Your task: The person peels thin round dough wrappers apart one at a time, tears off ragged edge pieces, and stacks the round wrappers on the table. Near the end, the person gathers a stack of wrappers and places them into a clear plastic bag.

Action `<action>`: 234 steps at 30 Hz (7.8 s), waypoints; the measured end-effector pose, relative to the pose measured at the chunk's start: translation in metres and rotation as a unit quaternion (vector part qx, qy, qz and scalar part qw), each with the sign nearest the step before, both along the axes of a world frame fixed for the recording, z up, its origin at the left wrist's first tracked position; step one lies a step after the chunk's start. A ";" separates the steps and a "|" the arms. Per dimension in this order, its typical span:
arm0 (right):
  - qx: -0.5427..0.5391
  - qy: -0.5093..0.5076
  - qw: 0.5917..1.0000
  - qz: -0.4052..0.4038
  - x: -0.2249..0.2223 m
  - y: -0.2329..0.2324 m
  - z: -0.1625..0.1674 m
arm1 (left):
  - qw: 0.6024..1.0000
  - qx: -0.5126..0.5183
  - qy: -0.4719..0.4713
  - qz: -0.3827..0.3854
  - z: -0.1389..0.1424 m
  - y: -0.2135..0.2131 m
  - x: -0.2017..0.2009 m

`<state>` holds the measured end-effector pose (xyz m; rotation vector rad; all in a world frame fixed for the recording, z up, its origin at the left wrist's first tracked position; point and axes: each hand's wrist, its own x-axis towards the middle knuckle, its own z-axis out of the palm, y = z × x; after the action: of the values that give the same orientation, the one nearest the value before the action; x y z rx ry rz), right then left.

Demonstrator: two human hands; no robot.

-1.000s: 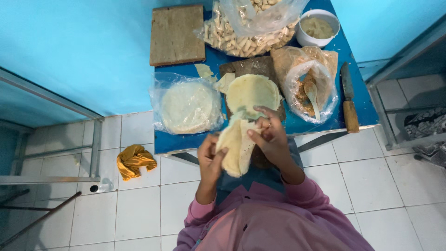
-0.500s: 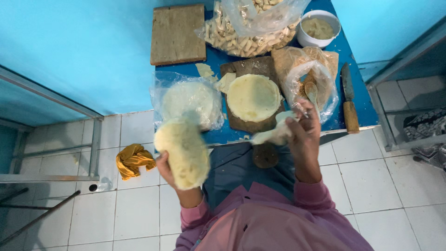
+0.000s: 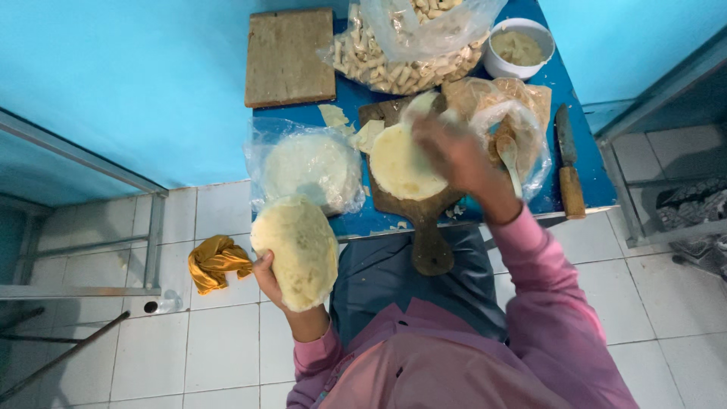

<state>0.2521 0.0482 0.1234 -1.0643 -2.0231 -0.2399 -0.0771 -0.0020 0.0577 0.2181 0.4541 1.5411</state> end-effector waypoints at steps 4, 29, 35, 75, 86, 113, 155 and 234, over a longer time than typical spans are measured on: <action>-0.035 -0.060 0.997 -0.016 -0.032 -0.024 -0.024 | 0.998 0.036 0.051 0.011 0.004 0.001 0.000; -0.170 -0.007 0.982 -0.086 -0.006 0.050 -0.035 | 0.995 0.060 0.082 -0.002 0.006 -0.001 0.015; -0.189 0.000 0.968 -0.167 -0.007 0.061 -0.038 | 0.993 0.063 0.096 -0.002 0.003 -0.003 0.016; -0.132 0.074 0.987 -0.047 -0.017 -0.043 -0.046 | 0.980 0.103 0.141 -0.098 -0.013 -0.006 0.050; -0.135 0.239 0.959 0.066 -0.072 -0.109 -0.023 | 0.967 0.157 0.165 -0.113 -0.027 -0.005 0.080; -0.257 0.537 0.798 0.095 -0.085 -0.109 -0.043 | 0.898 0.291 0.317 -0.090 -0.030 -0.012 0.086; -0.364 0.431 0.804 0.189 -0.086 -0.104 -0.022 | 0.705 0.427 0.565 -0.022 0.023 -0.017 0.056; -0.058 0.755 0.641 0.127 -0.053 -0.111 -0.041 | 0.954 0.161 0.174 0.186 -0.012 -0.028 0.036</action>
<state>0.1988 -0.0630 0.0822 -0.5545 -0.5570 0.7489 -0.0412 -0.0299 0.0457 0.6983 0.5400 1.9552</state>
